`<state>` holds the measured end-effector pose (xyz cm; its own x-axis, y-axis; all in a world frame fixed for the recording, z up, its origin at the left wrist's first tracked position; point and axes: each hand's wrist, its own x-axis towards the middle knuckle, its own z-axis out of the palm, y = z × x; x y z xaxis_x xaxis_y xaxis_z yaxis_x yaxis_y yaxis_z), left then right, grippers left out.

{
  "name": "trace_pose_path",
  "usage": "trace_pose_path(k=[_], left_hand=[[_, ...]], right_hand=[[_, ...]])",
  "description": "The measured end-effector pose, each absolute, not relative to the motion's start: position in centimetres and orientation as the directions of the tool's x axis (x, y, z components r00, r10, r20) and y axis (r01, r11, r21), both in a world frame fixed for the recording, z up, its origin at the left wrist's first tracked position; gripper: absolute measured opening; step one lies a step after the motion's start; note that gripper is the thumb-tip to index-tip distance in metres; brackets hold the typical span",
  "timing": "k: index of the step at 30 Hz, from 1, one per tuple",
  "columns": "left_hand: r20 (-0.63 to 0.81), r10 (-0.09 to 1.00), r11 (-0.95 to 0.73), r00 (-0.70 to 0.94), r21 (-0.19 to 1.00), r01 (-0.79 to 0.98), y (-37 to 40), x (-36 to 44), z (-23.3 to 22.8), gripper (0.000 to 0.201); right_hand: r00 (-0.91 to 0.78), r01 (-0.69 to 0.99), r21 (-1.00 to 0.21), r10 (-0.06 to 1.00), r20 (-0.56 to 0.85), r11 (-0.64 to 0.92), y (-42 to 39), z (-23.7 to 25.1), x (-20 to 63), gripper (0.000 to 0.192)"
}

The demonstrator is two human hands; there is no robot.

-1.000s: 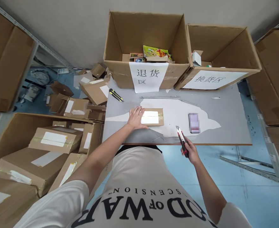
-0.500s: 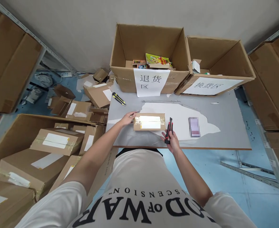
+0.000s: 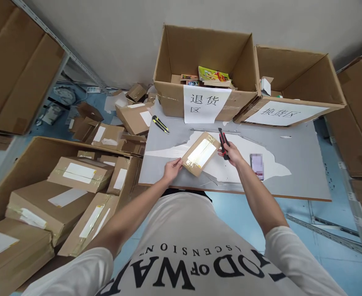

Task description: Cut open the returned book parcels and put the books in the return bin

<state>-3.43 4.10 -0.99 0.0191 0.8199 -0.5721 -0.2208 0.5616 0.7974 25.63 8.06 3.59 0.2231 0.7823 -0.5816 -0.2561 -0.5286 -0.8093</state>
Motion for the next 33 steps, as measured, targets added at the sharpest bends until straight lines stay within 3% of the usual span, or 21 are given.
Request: trace_pose_path(k=[6,10,15,18,21,23,26,30,33], left_hand=[[-0.634,0.772,0.571,-0.046,0.722,-0.390,-0.1,-0.3,-1.5,0.031],[-0.638,0.770,0.595,0.000,0.718,-0.362,-0.3,-0.5,-1.8,0.032],[-0.617,0.786,0.615,0.030,0.787,0.052,1.2,-3.2,-1.8,0.045],[-0.493,0.867,0.446,0.068,0.831,0.332,3.0,-4.2,-1.3,0.057],[-0.406,0.888,0.252,0.215,0.822,0.511,5.3,-4.0,-0.5,0.081],[-0.391,0.862,0.163,0.323,0.817,0.553,7.1,-3.4,-0.1,0.098],[-0.397,0.816,0.122,0.421,0.829,0.546,10.2,-2.3,-0.1,0.112],[-0.359,0.835,0.147,0.418,0.876,0.459,15.7,-0.4,-0.8,0.092],[-0.300,0.833,0.147,0.465,0.930,0.336,19.3,1.4,-1.3,0.068]], right_hand=[[0.110,-0.075,-0.835,0.827,-0.551,-0.546,12.8,4.0,25.1,0.026],[0.115,-0.071,-0.862,0.854,-0.507,-0.502,13.6,3.7,23.9,0.035],[0.168,-0.100,-0.891,0.875,-0.454,-0.443,12.7,3.7,22.6,0.036],[0.215,-0.120,-0.905,0.880,-0.424,-0.407,10.2,3.8,22.2,0.036],[0.299,-0.149,-0.917,0.867,-0.399,-0.370,5.5,3.5,22.0,0.037],[0.401,-0.228,-0.916,0.825,-0.397,-0.330,1.7,3.2,21.5,0.038],[0.437,-0.432,-0.838,0.736,-0.517,-0.332,-3.7,3.0,19.9,0.040],[0.346,-0.685,-0.663,0.665,-0.662,-0.304,-7.9,3.2,16.5,0.044],[0.293,-0.760,-0.588,0.662,-0.690,-0.276,-8.6,3.2,14.2,0.049]])
